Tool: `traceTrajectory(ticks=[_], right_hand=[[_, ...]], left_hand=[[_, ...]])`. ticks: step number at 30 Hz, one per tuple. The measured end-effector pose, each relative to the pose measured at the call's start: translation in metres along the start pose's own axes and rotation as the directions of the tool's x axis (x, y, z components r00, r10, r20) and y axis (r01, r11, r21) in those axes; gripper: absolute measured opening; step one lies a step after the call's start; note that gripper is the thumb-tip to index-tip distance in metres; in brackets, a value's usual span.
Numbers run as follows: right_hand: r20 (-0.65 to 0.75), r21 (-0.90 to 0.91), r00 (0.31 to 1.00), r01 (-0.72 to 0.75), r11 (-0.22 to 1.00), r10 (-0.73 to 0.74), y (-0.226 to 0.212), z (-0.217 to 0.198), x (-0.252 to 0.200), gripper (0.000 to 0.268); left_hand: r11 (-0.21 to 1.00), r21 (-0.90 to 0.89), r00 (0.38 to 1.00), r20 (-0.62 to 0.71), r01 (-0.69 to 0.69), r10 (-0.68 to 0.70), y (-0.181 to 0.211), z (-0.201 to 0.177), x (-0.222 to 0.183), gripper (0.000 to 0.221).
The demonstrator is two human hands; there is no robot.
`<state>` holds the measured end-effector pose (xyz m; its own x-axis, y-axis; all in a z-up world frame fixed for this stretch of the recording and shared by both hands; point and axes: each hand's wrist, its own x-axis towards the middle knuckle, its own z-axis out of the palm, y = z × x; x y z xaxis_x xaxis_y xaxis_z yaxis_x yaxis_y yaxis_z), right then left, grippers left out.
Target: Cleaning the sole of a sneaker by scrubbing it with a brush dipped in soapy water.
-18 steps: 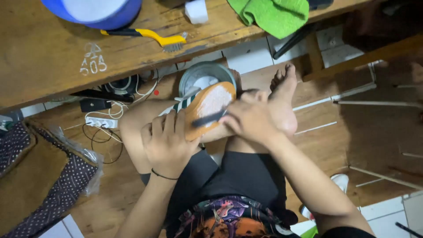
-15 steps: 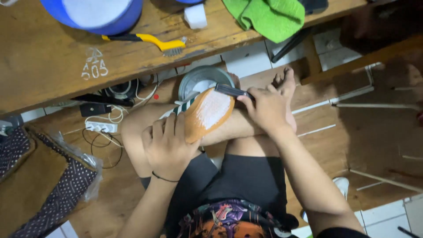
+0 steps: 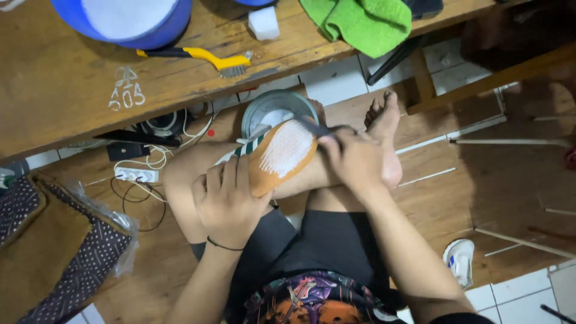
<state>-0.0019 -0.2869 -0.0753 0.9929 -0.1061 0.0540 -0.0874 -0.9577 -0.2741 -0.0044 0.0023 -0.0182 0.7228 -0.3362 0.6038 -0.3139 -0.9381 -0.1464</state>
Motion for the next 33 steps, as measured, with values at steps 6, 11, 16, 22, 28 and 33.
traceTrajectory(ticks=[6,11,16,22,28,33], right_hand=[[0.001,0.076,0.993,0.117,0.99,-0.118,-0.012,-0.009,-0.014,0.041],[-0.049,0.087,0.986,0.163,0.983,-0.16,-0.007,-0.008,-0.01,0.033],[0.072,0.046,0.997,-0.006,0.999,0.003,0.027,0.022,-0.002,0.044],[0.002,0.164,0.994,0.104,0.981,-0.106,0.008,0.005,-0.016,0.044],[-0.042,0.094,0.976,0.217,0.972,-0.214,-0.004,-0.007,-0.018,0.04],[0.05,0.09,0.989,0.136,0.987,-0.141,0.0,0.01,-0.025,0.041]], left_hand=[[1.0,-0.012,1.0,-0.001,-0.026,0.026,-0.003,-0.008,0.003,0.042],[1.0,0.006,1.0,-0.02,-0.023,0.023,-0.007,0.005,-0.004,0.045],[1.0,0.0,0.999,-0.047,-0.016,0.016,-0.007,0.01,-0.007,0.046],[1.0,-0.01,1.0,0.001,-0.002,0.002,-0.009,0.003,-0.012,0.048],[0.999,-0.047,1.0,0.008,-0.017,0.017,-0.015,-0.002,-0.01,0.05],[0.999,-0.033,0.999,0.024,0.025,-0.024,-0.016,-0.005,-0.01,0.054]])
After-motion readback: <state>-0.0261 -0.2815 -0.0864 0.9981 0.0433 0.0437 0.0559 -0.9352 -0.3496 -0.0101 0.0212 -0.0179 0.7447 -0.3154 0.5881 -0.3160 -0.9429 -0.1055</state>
